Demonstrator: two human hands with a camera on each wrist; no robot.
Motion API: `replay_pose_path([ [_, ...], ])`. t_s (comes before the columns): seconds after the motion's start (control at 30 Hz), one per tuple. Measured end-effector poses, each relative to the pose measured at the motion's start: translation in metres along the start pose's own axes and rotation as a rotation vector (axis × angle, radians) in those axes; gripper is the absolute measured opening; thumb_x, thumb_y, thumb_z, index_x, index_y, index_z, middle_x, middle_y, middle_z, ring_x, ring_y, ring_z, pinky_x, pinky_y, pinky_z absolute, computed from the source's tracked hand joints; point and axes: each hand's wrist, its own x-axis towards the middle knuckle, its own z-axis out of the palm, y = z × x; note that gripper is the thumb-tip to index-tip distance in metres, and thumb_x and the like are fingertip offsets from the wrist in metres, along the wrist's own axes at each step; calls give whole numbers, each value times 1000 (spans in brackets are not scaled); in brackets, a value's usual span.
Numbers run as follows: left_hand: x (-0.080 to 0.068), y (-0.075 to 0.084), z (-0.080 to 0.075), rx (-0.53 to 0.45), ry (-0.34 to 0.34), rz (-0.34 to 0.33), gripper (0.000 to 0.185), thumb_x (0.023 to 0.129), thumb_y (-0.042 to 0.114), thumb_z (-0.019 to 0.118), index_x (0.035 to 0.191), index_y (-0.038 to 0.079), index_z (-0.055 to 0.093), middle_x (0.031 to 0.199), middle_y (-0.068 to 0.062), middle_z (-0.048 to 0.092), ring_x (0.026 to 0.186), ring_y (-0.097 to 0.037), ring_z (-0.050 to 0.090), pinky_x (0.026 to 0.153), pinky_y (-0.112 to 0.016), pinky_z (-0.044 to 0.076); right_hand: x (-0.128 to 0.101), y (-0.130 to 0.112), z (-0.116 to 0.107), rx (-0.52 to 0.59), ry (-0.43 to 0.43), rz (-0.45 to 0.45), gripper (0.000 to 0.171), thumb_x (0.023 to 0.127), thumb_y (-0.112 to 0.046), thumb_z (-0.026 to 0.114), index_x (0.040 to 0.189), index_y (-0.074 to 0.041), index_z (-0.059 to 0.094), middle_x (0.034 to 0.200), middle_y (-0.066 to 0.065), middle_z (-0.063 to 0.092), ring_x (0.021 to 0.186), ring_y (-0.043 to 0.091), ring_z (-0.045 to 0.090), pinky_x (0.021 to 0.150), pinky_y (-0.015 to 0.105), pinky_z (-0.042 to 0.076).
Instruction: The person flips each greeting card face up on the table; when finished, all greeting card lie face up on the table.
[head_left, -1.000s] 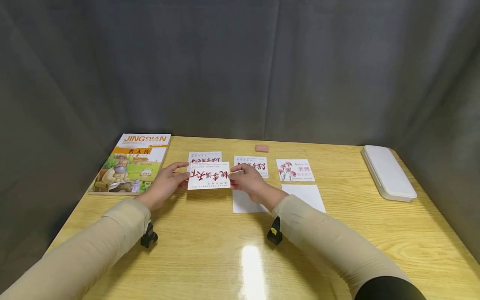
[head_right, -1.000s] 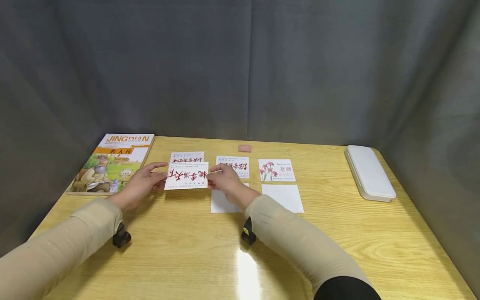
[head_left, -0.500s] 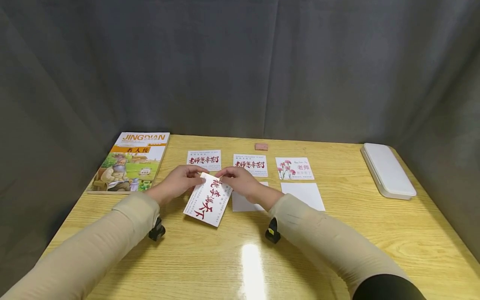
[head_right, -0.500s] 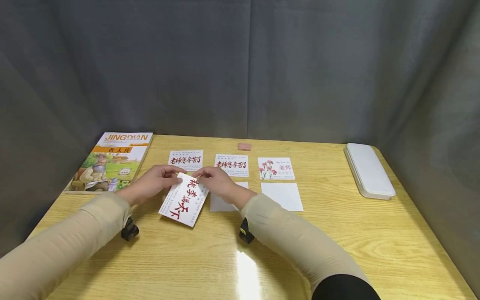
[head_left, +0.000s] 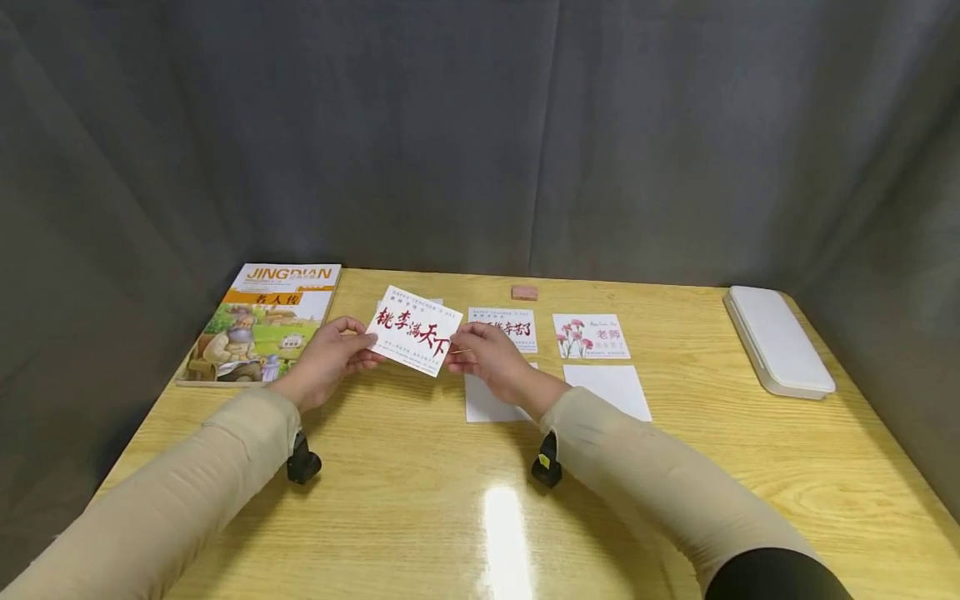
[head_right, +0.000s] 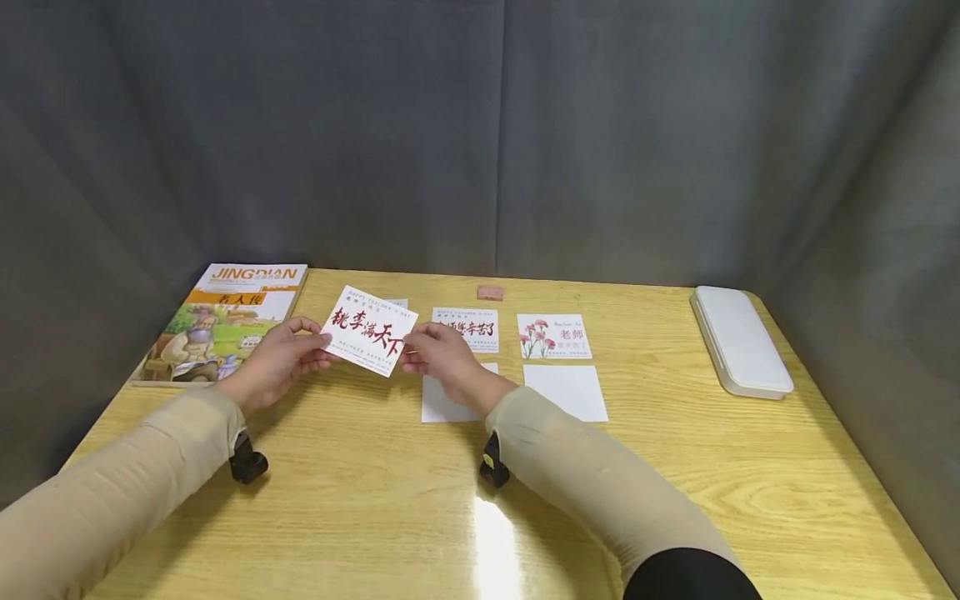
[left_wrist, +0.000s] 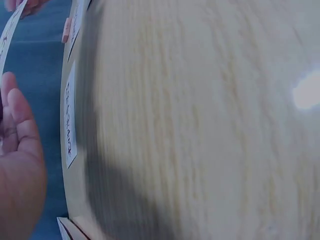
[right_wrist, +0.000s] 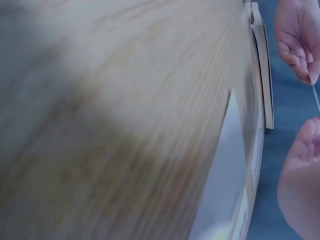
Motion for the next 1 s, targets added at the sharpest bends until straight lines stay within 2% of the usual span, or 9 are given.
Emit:
replay_pose_path([
  [0.13, -2, -3, 1, 162, 35, -5, 9, 108, 8, 51, 106, 2, 46, 89, -5, 60, 84, -15, 68, 79, -30, 57, 1, -2, 5, -81, 50, -12, 5, 102, 3, 54, 98, 5, 57, 84, 9, 61, 73, 16, 64, 74, 29, 59],
  [0.2, -3, -3, 1, 358, 51, 42, 13, 108, 12, 52, 108, 0, 48, 96, -10, 58, 88, -21, 62, 80, -35, 54, 0, -2, 7, -147, 54, 11, 5, 102, 2, 55, 101, 7, 58, 84, 8, 61, 72, 15, 63, 76, 31, 59],
  [0.3, -6, 0, 5, 728, 42, 191, 27, 104, 17, 56, 119, -5, 54, 115, -22, 56, 105, -35, 57, 91, -48, 50, -2, -1, 8, -223, 37, 75, 8, 103, 0, 56, 103, 7, 59, 86, 8, 61, 72, 15, 62, 76, 31, 59],
  [0.4, -9, 1, 11, 1043, -78, 387, 46, 101, 22, 60, 136, -7, 53, 140, -28, 52, 131, -44, 49, 110, -57, 41, -2, 3, 9, -265, 16, 134, 8, 103, 0, 56, 103, 6, 60, 85, 7, 62, 71, 14, 62, 72, 27, 59],
  [0.53, -15, 1, 16, 1297, -388, 573, 64, 98, 33, 64, 152, 2, 48, 160, -23, 37, 147, -41, 34, 119, -56, 31, 0, 6, 12, -281, -1, 174, 6, 102, 0, 56, 104, 6, 60, 83, 7, 62, 70, 13, 61, 68, 23, 57],
  [0.6, -20, 2, 17, 1370, -518, 601, 72, 96, 40, 65, 157, 8, 44, 165, -19, 31, 150, -39, 31, 120, -55, 30, 1, 7, 14, -289, 3, 186, 7, 102, 0, 57, 105, 5, 60, 84, 7, 62, 71, 13, 61, 67, 22, 57],
  [0.7, -24, 0, 18, 1439, -604, 594, 79, 96, 49, 64, 161, 12, 39, 167, -16, 27, 151, -37, 30, 120, -53, 30, 3, 8, 15, -320, 15, 200, 8, 101, 0, 57, 106, 6, 61, 85, 8, 62, 72, 13, 61, 67, 22, 57],
  [0.83, -24, -5, 15, 1472, -617, 559, 81, 95, 54, 61, 162, 16, 37, 168, -15, 27, 150, -39, 32, 119, -54, 31, 6, 9, 14, -353, 0, 226, 10, 102, 0, 56, 108, 6, 61, 87, 8, 62, 74, 14, 62, 70, 24, 58],
  [1.0, -22, -9, 10, 1456, -606, 544, 79, 91, 48, 62, 161, 17, 41, 166, -16, 30, 150, -38, 32, 119, -53, 32, 4, 7, 15, -334, -42, 255, 21, 103, 1, 53, 120, 11, 60, 91, 9, 63, 79, 15, 63, 79, 27, 59],
])
